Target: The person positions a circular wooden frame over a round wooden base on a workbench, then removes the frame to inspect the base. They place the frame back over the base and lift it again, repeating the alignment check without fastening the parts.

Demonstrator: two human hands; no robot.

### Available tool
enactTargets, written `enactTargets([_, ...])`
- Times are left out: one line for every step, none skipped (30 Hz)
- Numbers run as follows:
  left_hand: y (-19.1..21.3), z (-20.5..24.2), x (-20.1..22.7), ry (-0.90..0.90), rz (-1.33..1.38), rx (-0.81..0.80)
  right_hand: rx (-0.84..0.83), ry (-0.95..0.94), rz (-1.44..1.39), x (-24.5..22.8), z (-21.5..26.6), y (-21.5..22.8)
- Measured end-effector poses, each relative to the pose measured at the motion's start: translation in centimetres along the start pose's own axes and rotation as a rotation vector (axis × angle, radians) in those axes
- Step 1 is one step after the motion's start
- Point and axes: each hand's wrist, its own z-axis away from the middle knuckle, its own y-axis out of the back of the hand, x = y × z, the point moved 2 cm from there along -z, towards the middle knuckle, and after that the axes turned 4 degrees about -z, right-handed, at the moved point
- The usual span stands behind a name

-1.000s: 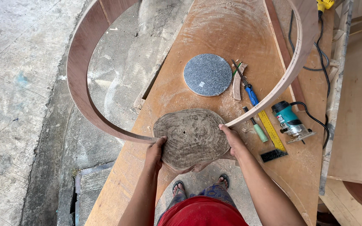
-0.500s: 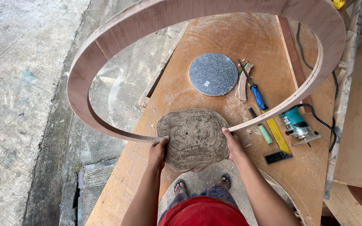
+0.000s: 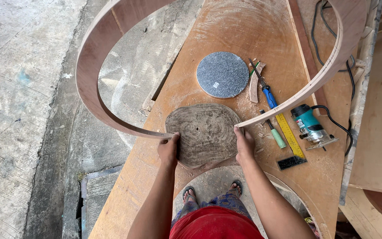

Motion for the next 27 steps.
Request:
enactTargets([-0.3, 0.0, -0.3, 0.002, -0.005, -0.003, 0.005, -0.003, 0.001, 0.4, -0.2, 0.2])
enactTargets([-0.7, 0.0, -0.5, -0.02, -0.006, 0.018, 0.001, 0.003, -0.004, 0.7, -0.4, 0.4])
enactTargets([-1.0, 0.0, -0.6, -0.043, -0.007, 0.04, -0.005, 0.01, -0.01, 1.0, -0.7, 0.6])
enactTargets([-0.8, 0.0, -0.9, -0.041, -0.01, 0.037, 0.0, 0.008, -0.01, 0.8, -0.9, 1.0])
enactTargets([-0.5, 0.1, -1.1, -0.081, -0.046, 0.025, -0.062, 0.002, 0.039, 0.6, -0.9, 1.3])
enactTargets([-0.1, 0.3, -1.4, -0.121, -0.081, 0.013, -0.124, -0.004, 0.088, 0.5, -0.8, 1.5])
enactTargets([0.3, 0.1, -1.6, -0.12, -0.083, 0.011, -0.122, -0.005, 0.088, -1.0, 1.0, 2.4])
enactTargets([0.8, 0.0, -1.9, -0.133, -0.09, 0.0, -0.153, -0.04, 0.168, -2.5, 2.8, 3.3])
enactTargets([1.2, 0.0, -2.2, -0.145, -0.098, -0.012, -0.185, -0.076, 0.249, -4.0, 4.6, 4.2])
enactTargets([2.1, 1.2, -2.0, -0.144, -0.099, -0.015, -0.182, -0.077, 0.25, -1.5, 3.8, 5.5])
enactTargets([2.8, 2.4, -1.7, -0.173, -0.17, -0.058, -0.217, -0.077, 0.289, 0.9, 2.9, 6.8])
enactTargets([3.5, 3.5, -1.4, -0.201, -0.242, -0.102, -0.252, -0.077, 0.328, 3.2, 1.9, 8.0])
enactTargets([4.1, 5.0, -1.1, -0.201, -0.241, -0.102, -0.252, -0.077, 0.328, 4.2, 2.3, 8.6])
enactTargets([4.5, 6.4, -0.9, -0.189, -0.296, -0.157, -0.323, -0.039, 0.418, 5.2, 2.7, 9.0])
enactTargets([5.1, 7.9, -0.7, -0.176, -0.352, -0.211, -0.395, -0.003, 0.505, 6.2, 3.3, 9.5])
enactTargets([5.0, 7.9, -2.4, -0.176, -0.354, -0.211, -0.396, -0.004, 0.505, 6.3, 3.9, 9.2])
enactTargets([4.7, 7.7, -4.0, -0.157, -0.358, -0.239, -0.448, 0.08, 0.62, 6.1, 4.2, 8.7])
enactTargets([4.3, 7.4, -5.6, -0.139, -0.362, -0.267, -0.499, 0.166, 0.735, 6.0, 4.5, 8.1])
enactTargets([4.3, 7.5, -6.1, -0.137, -0.361, -0.266, -0.501, 0.166, 0.737, 5.6, 4.6, 7.3])
enactTargets([4.2, 7.5, -6.6, -0.117, -0.386, -0.289, -0.578, 0.324, 0.729, 5.0, 4.9, 6.3])
enactTargets([4.0, 7.6, -7.1, -0.098, -0.409, -0.312, -0.653, 0.485, 0.718, 4.3, 5.1, 5.4])
enactTargets([4.0, 7.7, -7.2, -0.096, -0.406, -0.311, -0.656, 0.486, 0.721, 3.2, 5.1, 4.8])
enactTargets([4.1, 7.7, -7.1, -0.107, -0.416, -0.325, -0.66, 0.524, 0.657, 2.0, 5.3, 4.1])
enactTargets([4.2, 7.7, -7.0, -0.118, -0.427, -0.339, -0.665, 0.562, 0.593, 0.8, 5.4, 3.4])
enactTargets([4.5, 7.5, -6.5, -0.12, -0.424, -0.333, -0.67, 0.565, 0.59, 0.1, 4.8, 3.4])
enactTargets([5.0, 7.4, -6.0, -0.121, -0.413, -0.32, -0.634, 0.557, 0.581, -0.6, 4.2, 3.4])
enactTargets([5.6, 7.2, -5.5, -0.12, -0.401, -0.304, -0.602, 0.548, 0.571, -1.2, 3.7, 3.4])
